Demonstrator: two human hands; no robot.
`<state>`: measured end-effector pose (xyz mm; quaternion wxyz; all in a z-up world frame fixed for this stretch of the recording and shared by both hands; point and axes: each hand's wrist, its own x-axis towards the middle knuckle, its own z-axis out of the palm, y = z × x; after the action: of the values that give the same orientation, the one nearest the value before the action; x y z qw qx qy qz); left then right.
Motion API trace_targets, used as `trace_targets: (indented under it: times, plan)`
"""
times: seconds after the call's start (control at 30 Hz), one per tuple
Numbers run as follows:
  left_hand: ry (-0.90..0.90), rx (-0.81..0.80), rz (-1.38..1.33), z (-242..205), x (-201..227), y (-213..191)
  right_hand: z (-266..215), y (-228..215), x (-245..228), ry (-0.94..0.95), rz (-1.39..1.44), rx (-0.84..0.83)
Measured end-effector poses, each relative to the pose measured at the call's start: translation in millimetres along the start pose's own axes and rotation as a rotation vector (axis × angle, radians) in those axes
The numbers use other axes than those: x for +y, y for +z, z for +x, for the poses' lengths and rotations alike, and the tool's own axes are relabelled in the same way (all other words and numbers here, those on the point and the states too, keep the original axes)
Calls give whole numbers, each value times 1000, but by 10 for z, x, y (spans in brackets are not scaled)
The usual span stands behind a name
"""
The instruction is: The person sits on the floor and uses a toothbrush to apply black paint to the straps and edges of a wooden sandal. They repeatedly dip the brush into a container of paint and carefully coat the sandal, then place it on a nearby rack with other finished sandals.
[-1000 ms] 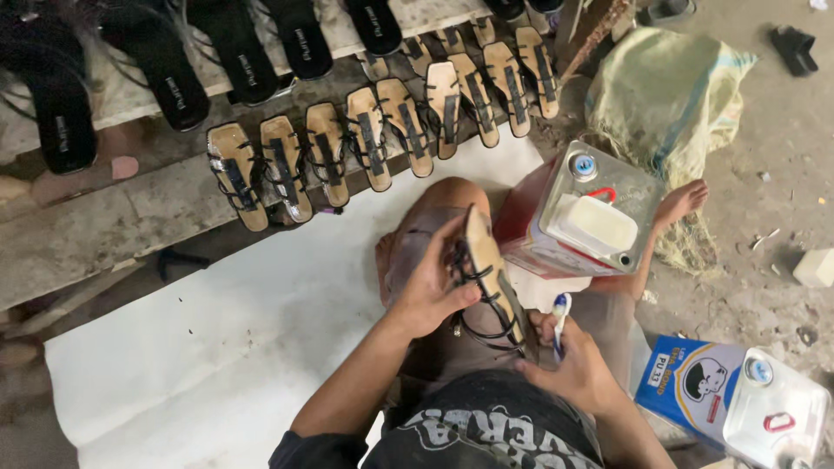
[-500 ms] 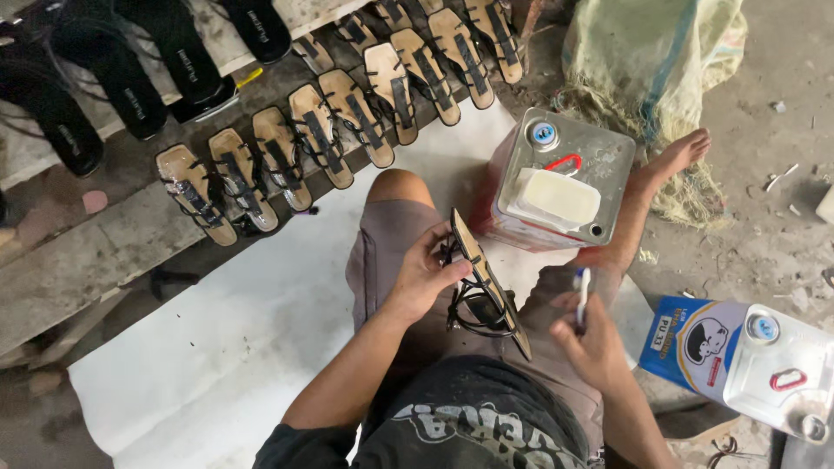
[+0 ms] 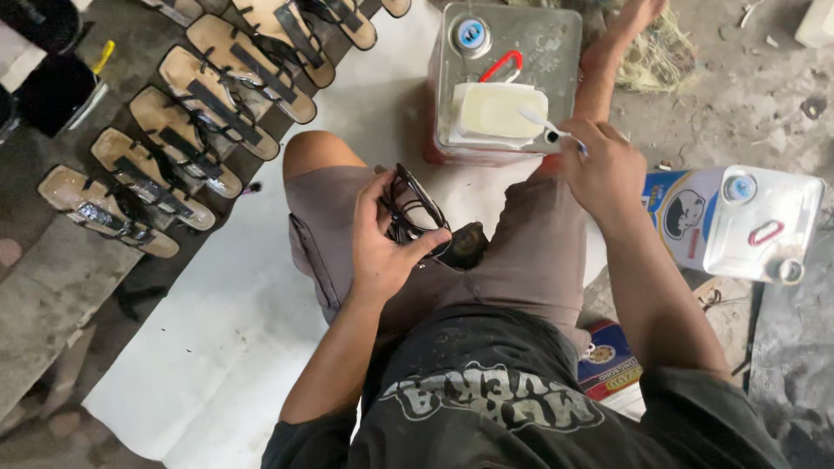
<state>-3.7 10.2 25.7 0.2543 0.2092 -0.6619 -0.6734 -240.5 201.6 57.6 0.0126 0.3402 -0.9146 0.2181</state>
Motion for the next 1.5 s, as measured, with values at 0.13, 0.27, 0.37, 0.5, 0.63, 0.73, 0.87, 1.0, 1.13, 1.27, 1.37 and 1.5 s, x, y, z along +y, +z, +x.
trace_targets:
  times: [0.13,0.27,0.37,0.5,0.63,0.73,0.87,1.0,1.13,1.27,1.37,1.5]
  plan:
    - [34,4,113,6,117,49,252,68,-193,-102,-160,-54]
    - [148,15,208,-14,147,12,252,30,-234,-141,-221,-54]
    - [190,24,155,-21,119,-28,127,-41,-99,-149,-147,-24]
    - [303,37,92,-22,55,-28,-110,-171,27,-72,-224,-89]
    - [601,28,413,12,-5,-26,-307,-238,-63,23,126,-221]
    - [783,-4,463,53,-44,15,-606,-249,-279,144,685,-310]
    - [839,-80,499,47,-12,44,-918,-228,-519,202,1144,-312]
    - [849,-147,507,22,62,12,-875,-244,-582,-61,981,-240]
    - [853,-173,552,13,142,-10,-809,-348,-621,-124,684,-96]
    - [839,-171,540,33,194,-4,-780,-455,-653,-162,633,-68]
    - [839,-193,532,38,222,-16,-777,-466,-679,-188,613,-48]
    - [844,-224,535,31,225,-54,-792,-419,-680,-217,574,9]
